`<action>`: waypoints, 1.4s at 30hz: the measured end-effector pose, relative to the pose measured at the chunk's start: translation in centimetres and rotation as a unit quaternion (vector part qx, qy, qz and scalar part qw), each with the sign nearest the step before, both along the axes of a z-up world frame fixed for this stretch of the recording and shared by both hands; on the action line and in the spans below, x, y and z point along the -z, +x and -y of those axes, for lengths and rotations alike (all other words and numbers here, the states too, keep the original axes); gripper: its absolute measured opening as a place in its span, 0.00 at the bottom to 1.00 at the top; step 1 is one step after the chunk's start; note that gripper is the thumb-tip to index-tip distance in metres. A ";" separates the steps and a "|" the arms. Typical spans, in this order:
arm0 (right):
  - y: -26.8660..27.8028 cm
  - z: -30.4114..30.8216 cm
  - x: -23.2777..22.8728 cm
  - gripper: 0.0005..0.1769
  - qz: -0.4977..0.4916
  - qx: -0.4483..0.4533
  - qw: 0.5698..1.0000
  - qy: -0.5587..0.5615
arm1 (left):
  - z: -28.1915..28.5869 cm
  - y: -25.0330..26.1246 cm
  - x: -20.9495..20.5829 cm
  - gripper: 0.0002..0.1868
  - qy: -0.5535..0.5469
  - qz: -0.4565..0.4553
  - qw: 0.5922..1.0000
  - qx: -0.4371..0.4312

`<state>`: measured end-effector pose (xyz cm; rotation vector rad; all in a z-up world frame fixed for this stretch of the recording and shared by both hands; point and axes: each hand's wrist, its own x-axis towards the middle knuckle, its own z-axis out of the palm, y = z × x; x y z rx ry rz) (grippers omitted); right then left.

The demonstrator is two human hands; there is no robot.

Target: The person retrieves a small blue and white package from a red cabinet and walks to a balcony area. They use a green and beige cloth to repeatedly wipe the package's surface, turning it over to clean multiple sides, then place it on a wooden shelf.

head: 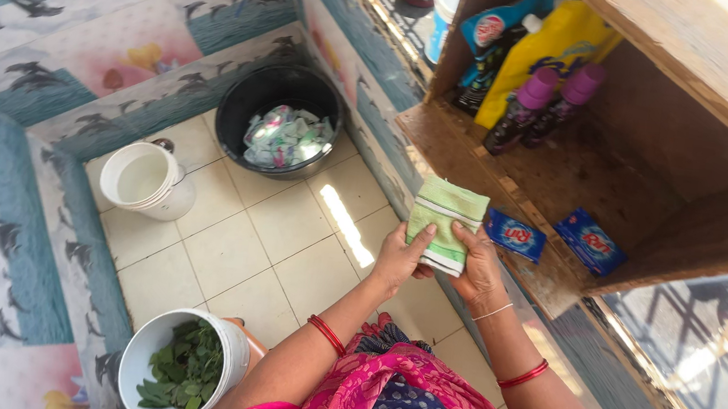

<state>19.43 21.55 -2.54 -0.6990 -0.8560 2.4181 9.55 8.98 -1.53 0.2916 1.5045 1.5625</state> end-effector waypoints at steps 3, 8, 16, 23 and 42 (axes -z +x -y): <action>2.7 -2.5 1.4 0.17 0.051 0.111 0.992 0.034 | -2.5 1.3 1.9 0.35 0.029 -0.027 0.999 0.035; 9.5 -6.2 1.0 0.15 0.234 0.235 0.857 0.394 | -6.7 1.9 4.6 0.23 -0.028 -0.324 0.943 0.073; 10.8 -6.5 -0.3 0.33 0.475 0.096 0.464 0.742 | -11.7 2.4 3.8 0.46 -0.075 -0.639 0.742 0.187; 10.2 -5.2 -0.8 0.25 0.433 0.064 0.494 0.751 | -12.6 2.1 2.1 0.44 -0.087 -0.635 0.719 0.270; 10.2 -6.4 2.1 0.37 0.465 0.010 0.503 0.729 | -12.8 0.2 2.4 0.41 0.008 -0.714 0.668 0.210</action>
